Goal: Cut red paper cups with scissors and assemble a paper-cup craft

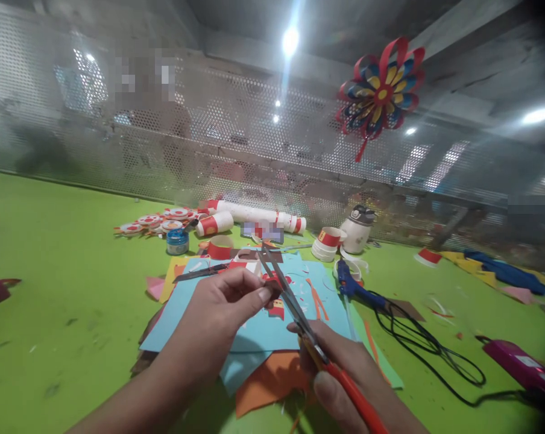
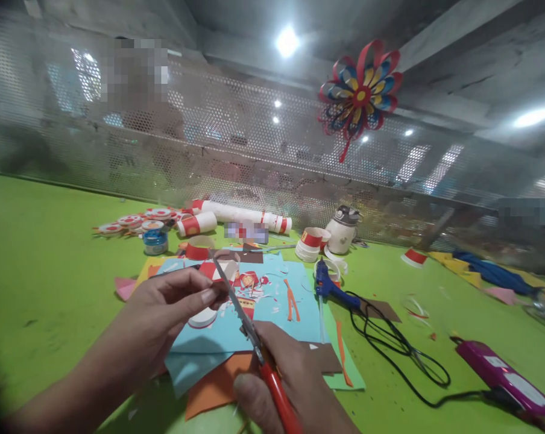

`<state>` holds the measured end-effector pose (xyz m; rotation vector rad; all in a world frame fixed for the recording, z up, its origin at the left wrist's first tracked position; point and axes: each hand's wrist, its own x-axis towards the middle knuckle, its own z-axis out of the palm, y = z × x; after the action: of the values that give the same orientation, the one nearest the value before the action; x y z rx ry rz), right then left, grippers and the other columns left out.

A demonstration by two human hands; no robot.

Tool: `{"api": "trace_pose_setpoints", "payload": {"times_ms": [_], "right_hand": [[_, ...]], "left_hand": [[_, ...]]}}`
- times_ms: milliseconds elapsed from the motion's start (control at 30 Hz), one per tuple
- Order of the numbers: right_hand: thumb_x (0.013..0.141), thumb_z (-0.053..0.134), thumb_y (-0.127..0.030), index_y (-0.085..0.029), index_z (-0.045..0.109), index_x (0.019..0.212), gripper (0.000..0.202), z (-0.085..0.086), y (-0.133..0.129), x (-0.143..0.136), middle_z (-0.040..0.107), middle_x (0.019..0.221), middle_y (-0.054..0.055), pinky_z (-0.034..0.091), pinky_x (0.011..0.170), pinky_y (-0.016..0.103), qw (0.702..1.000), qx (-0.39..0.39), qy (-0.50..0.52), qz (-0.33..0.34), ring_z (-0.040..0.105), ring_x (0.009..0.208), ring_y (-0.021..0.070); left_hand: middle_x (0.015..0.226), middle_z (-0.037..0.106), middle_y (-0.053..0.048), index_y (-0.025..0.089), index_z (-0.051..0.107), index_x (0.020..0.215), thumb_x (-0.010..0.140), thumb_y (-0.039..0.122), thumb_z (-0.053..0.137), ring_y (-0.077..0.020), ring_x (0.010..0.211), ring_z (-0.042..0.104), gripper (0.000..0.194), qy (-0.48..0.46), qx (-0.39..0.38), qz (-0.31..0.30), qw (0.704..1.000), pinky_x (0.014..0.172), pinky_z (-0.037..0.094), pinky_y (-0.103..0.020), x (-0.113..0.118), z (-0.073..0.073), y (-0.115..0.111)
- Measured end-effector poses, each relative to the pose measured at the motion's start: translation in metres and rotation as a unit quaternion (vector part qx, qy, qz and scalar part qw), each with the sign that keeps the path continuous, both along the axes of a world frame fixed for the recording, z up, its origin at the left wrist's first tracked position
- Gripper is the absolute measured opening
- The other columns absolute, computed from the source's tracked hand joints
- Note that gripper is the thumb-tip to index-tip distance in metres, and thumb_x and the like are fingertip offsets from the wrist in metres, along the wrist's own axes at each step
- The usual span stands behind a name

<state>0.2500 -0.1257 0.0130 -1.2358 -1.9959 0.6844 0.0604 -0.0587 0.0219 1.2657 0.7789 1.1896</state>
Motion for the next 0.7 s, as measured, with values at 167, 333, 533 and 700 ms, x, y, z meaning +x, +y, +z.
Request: {"api": "trace_pose_setpoints", "payload": {"times_ms": [167,333,533,700], "right_hand": [[0.089,0.034,-0.068,-0.02,0.055,0.112,0.057,-0.0034,0.0,0.0019,0.052,0.071,0.0,0.036,0.055,0.027,1.0,0.003,0.005,-0.009,0.048,0.062,0.0149],[0.089,0.034,-0.068,-0.019,0.054,0.115,0.059,-0.0067,-0.0001,0.0032,0.054,0.071,0.001,0.037,0.056,0.027,1.0,-0.008,0.01,-0.021,0.049,0.062,0.0156],[0.088,0.036,-0.067,-0.018,0.055,0.113,0.058,-0.0041,-0.0007,-0.0006,0.051,0.069,0.0,0.037,0.055,0.026,1.0,-0.008,0.021,-0.015,0.047,0.061,0.0147],[0.089,0.037,-0.067,-0.019,0.056,0.109,0.056,-0.0016,-0.0001,-0.0019,0.049,0.069,-0.001,0.037,0.054,0.026,1.0,-0.008,0.01,-0.016,0.045,0.06,0.0139]], "left_hand": [[0.068,0.061,0.001,0.017,0.06,0.066,0.075,0.03,0.073,-0.012,0.067,0.052,0.021,-0.006,-0.003,-0.009,1.0,0.067,0.039,-0.025,-0.0013,0.005,-0.0019],[0.067,0.06,0.001,0.016,0.059,0.065,0.075,0.031,0.072,-0.012,0.067,0.051,0.022,0.004,-0.001,-0.012,1.0,0.067,0.038,-0.025,-0.0008,0.0049,-0.0012],[0.069,0.063,-0.001,0.016,0.059,0.065,0.075,0.028,0.07,-0.0143,0.073,0.055,0.019,0.014,-0.002,-0.014,1.0,0.071,0.041,-0.027,-0.0004,0.0076,-0.0031],[0.072,0.066,-0.003,0.016,0.059,0.063,0.075,0.028,0.069,-0.0163,0.075,0.058,0.02,0.025,0.007,-0.007,1.0,0.072,0.043,-0.029,0.0003,0.01,-0.0027]]}}
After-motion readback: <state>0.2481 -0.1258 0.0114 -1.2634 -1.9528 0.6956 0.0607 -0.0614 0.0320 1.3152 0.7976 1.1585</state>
